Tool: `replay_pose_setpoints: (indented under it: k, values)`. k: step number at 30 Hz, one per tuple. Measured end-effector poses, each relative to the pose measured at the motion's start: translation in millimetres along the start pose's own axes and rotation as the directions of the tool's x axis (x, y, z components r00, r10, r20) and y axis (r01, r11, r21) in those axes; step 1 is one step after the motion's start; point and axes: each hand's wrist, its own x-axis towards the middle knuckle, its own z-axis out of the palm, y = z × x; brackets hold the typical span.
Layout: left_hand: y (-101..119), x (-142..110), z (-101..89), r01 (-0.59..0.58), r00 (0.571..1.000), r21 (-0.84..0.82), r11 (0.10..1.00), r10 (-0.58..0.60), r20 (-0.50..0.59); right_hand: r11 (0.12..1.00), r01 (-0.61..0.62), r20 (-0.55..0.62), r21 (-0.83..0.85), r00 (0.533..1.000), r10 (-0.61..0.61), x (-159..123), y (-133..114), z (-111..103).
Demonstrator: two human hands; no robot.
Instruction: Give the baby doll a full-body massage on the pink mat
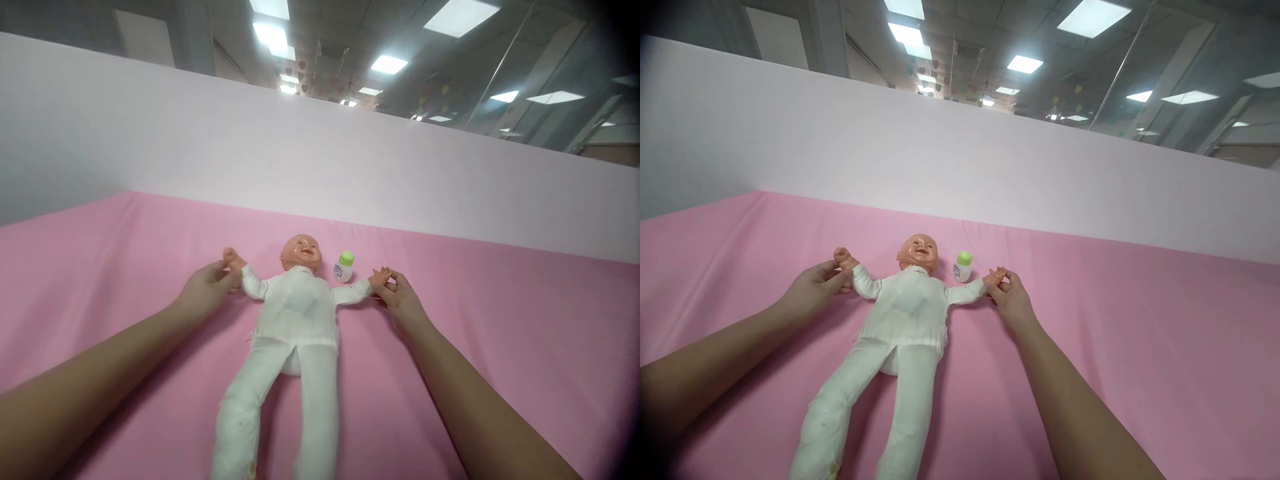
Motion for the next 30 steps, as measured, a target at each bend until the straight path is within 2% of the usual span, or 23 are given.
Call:
replay_pose_setpoints:
  k: [3, 4, 6, 8, 10, 13, 15, 17, 19, 20, 22, 25, 27, 28, 30]
  values:
    - [-9, 13, -1.6, 0.112, 0.993, -0.226, 0.968, -0.119, -0.015, 0.993, -0.108, -0.005, -0.044, 0.994, 0.108, 11, 12, -9]
    - [-11, 16, -2.0, 0.123, 0.992, -0.25, 0.96, -0.13, -0.008, 0.991, -0.116, 0.0, -0.066, 0.993, 0.116, 12, 14, -9]
    - [-13, 16, -3.2, 0.103, 0.995, -0.188, 0.977, -0.104, 0.003, 0.989, -0.077, 0.004, -0.124, 0.997, 0.078, 10, 12, -8]
    - [-10, 10, -4.0, 0.032, 0.999, -0.022, 0.999, -0.032, 0.005, 0.985, 0.032, -0.004, -0.172, 0.999, -0.033, 2, 5, -3]
    - [-2, 0, -2.7, -0.081, 0.997, 0.147, 0.986, 0.077, 0.03, 0.965, 0.182, 0.002, -0.191, 0.983, -0.185, -11, -6, 7]
    - [9, -21, 6.0, -0.298, 0.954, 0.288, 0.91, 0.278, 0.109, 0.878, 0.415, 0.124, -0.237, 0.91, -0.396, -37, -26, 26]
    - [12, -32, 14.8, -0.477, 0.879, 0.353, 0.805, 0.433, 0.2, 0.76, 0.559, 0.296, -0.333, 0.827, -0.478, -55, -36, 39]
    - [8, -39, 23.1, -0.656, 0.754, 0.416, 0.63, 0.576, 0.315, 0.628, 0.68, 0.477, -0.38, 0.725, -0.497, -69, -43, 49]
    - [2, -43, 28.9, -0.773, 0.624, 0.458, 0.439, 0.66, 0.419, 0.527, 0.752, 0.592, -0.396, 0.648, -0.479, -76, -45, 56]
    - [-1, -44, 30.6, -0.801, 0.578, 0.471, 0.369, 0.681, 0.449, 0.498, 0.767, 0.619, -0.404, 0.63, -0.469, -78, -46, 58]
    - [-7, -44, 32.3, -0.821, 0.536, 0.487, 0.299, 0.697, 0.477, 0.483, 0.765, 0.624, -0.426, 0.635, -0.455, -78, -44, 59]
    - [-8, -44, 32.6, -0.82, 0.539, 0.483, 0.307, 0.697, 0.472, 0.547, 0.716, 0.584, -0.433, 0.685, -0.435, -75, -42, 57]
    - [-5, -43, 31.7, -0.805, 0.572, 0.468, 0.366, 0.688, 0.447, 0.624, 0.656, 0.528, -0.425, 0.739, -0.417, -71, -40, 55]
    - [-3, -42, 30.7, -0.784, 0.608, 0.458, 0.42, 0.671, 0.425, 0.672, 0.611, 0.487, -0.418, 0.776, -0.401, -68, -39, 52]
    - [3, -39, 26.8, -0.694, 0.719, 0.426, 0.581, 0.598, 0.354, 0.787, 0.494, 0.378, -0.369, 0.853, -0.358, -59, -35, 46]
